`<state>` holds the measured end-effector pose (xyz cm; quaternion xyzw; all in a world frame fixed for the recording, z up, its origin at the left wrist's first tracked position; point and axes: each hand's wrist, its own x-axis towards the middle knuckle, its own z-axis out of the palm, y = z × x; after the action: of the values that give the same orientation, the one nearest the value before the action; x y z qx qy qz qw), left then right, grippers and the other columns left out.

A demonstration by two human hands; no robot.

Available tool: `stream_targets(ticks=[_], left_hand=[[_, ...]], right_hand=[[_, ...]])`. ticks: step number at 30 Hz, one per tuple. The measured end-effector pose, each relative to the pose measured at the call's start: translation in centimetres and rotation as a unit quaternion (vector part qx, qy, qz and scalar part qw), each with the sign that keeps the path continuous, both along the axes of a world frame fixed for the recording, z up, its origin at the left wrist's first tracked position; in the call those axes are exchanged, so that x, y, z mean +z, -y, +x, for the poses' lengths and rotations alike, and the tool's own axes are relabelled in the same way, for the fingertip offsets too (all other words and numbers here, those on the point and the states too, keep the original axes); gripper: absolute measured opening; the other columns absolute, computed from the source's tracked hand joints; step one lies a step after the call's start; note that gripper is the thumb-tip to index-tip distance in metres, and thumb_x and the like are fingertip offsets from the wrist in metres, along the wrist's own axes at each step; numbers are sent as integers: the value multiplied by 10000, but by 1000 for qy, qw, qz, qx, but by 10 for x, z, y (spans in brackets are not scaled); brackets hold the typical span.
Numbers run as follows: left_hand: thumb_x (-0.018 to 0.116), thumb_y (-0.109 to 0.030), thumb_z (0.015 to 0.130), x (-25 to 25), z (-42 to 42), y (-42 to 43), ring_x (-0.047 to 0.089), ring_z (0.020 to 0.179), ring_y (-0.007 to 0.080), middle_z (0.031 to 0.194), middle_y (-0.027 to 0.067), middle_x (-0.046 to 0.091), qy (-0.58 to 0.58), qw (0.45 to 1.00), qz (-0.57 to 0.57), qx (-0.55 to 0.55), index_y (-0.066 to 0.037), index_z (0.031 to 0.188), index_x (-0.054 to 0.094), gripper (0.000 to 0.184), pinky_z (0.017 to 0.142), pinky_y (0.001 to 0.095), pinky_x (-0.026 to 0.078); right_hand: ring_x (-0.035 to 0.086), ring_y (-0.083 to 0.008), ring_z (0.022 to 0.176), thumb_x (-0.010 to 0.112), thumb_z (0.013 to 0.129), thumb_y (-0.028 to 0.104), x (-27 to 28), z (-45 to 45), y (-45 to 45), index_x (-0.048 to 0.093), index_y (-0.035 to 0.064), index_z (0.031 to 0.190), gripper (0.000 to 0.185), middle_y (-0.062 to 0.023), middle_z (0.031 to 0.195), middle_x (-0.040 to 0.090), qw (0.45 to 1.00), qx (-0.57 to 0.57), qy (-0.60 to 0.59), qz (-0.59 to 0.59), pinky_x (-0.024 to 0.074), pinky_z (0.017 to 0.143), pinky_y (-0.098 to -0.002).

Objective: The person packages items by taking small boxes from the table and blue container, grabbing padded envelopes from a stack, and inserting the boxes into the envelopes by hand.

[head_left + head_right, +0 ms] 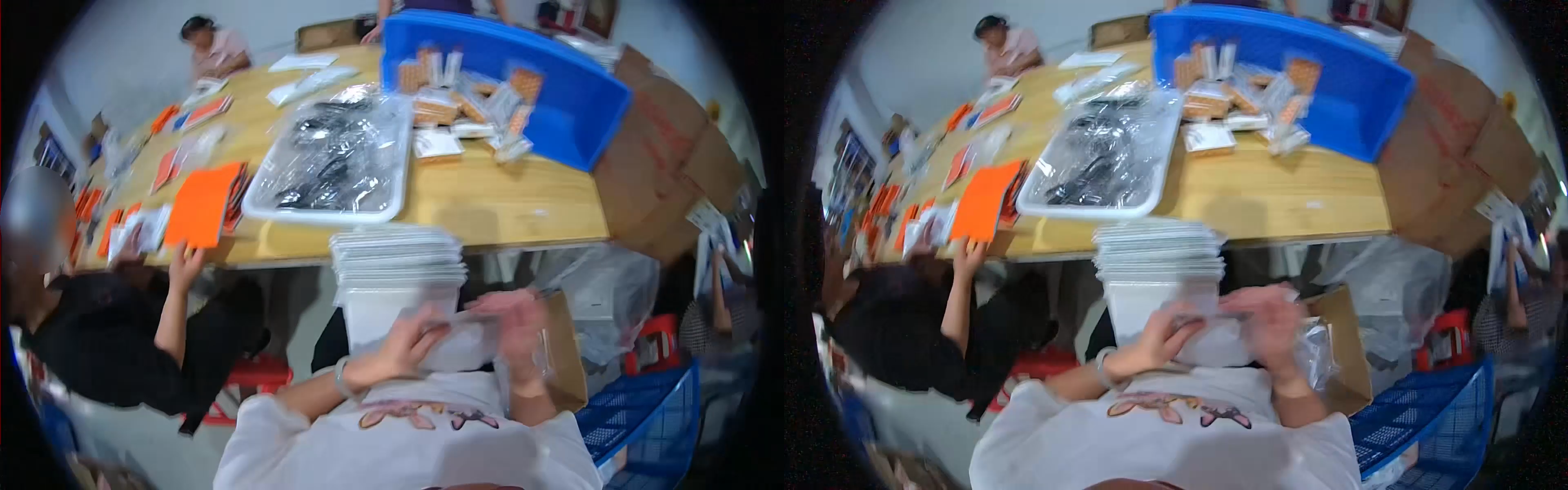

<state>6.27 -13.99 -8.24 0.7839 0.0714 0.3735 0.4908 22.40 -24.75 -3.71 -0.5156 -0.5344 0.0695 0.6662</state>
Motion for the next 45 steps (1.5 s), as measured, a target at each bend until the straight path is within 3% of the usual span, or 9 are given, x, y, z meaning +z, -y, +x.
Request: stream_targets(ticks=[1, 4, 8, 16, 24, 27, 34, 43, 45], left_hand=[[622, -20, 859, -2, 2, -4, 524, 618, 180, 822, 57, 636, -23, 998, -63, -11, -45, 1009, 596, 154, 579, 302, 427], [622, 0, 856, -29, 7, -15, 529, 645, 162, 863, 53, 646, 9, 997, -77, -10, -44, 985, 567, 147, 595, 285, 437], [636, -54, 867, -15, 1, -20, 501, 599, 143, 809, 27, 627, 13, 996, -76, -36, -52, 993, 562, 146, 563, 267, 407], [573, -43, 780, -3, -13, -56, 574, 666, 197, 907, 60, 697, -11, 991, 5, -134, -83, 1203, 621, 427, 639, 320, 457], [586, 15, 737, 33, -25, -70, 542, 625, 255, 1034, 108, 709, -181, 947, 89, -250, -73, 1188, 670, 467, 648, 317, 451], [597, 25, 754, 32, -20, -62, 548, 637, 245, 1115, 107, 691, -162, 955, 71, -239, -66, 1249, 631, 505, 646, 311, 447], [625, 3, 819, 79, -15, -20, 565, 738, 218, 1183, 80, 665, -24, 988, -43, -147, -49, 1271, 609, 456, 661, 302, 455], [698, -104, 821, 38, -62, -59, 587, 854, 235, 1046, 58, 650, -34, 955, 293, 2, -69, 1191, 628, 378, 733, 301, 465], [695, -138, 816, 36, -66, -60, 570, 910, 227, 1081, 41, 630, -80, 924, 354, 121, -92, 1183, 627, 376, 789, 331, 443]], right_hand=[[426, -97, 554, 437, 966, 162, 14, 8, 26, 602, 113, 877, 193, 12, 595, 488, 888, 76, -452, 26, 360, 509, -234], [320, -59, 471, 429, 1016, 209, -37, 64, 85, 517, 150, 873, 178, 55, 561, 368, 861, 155, -480, 64, 294, 446, -224], [600, -177, 654, 455, 944, 147, -8, 59, 86, 557, -26, 1199, 324, -143, 956, 674, 874, -7, 81, -478, 489, 651, -267], [536, -213, 717, 639, 695, 23, -65, 66, 17, 704, -1, 865, 184, -105, 824, 635, 994, 70, 44, -74, 432, 660, -299], [603, -212, 916, 600, 732, -13, -37, 49, 28, 642, 20, 1174, 445, -115, 1095, 655, 960, 103, -201, -166, 470, 826, -282], [615, -219, 997, 660, 699, -49, -41, 42, 38, 517, 38, 1312, 636, -103, 1106, 660, 959, 17, -10, -281, 473, 912, -323], [638, -273, 752, 588, 696, -146, -52, 44, 106, 509, -56, 1183, 502, -228, 1008, 638, 884, 4, -371, -286, 560, 540, -349], [394, -272, 1257, 601, 849, 111, 38, 184, 78, 501, 40, 1332, 498, -159, 1376, 470, 738, 471, -379, 300, 349, 1019, -393], [340, -272, 1369, 604, 883, 168, 56, 211, 4, 499, 61, 1365, 505, -144, 1458, 433, 874, 333, -308, 174, 302, 1126, -403]])
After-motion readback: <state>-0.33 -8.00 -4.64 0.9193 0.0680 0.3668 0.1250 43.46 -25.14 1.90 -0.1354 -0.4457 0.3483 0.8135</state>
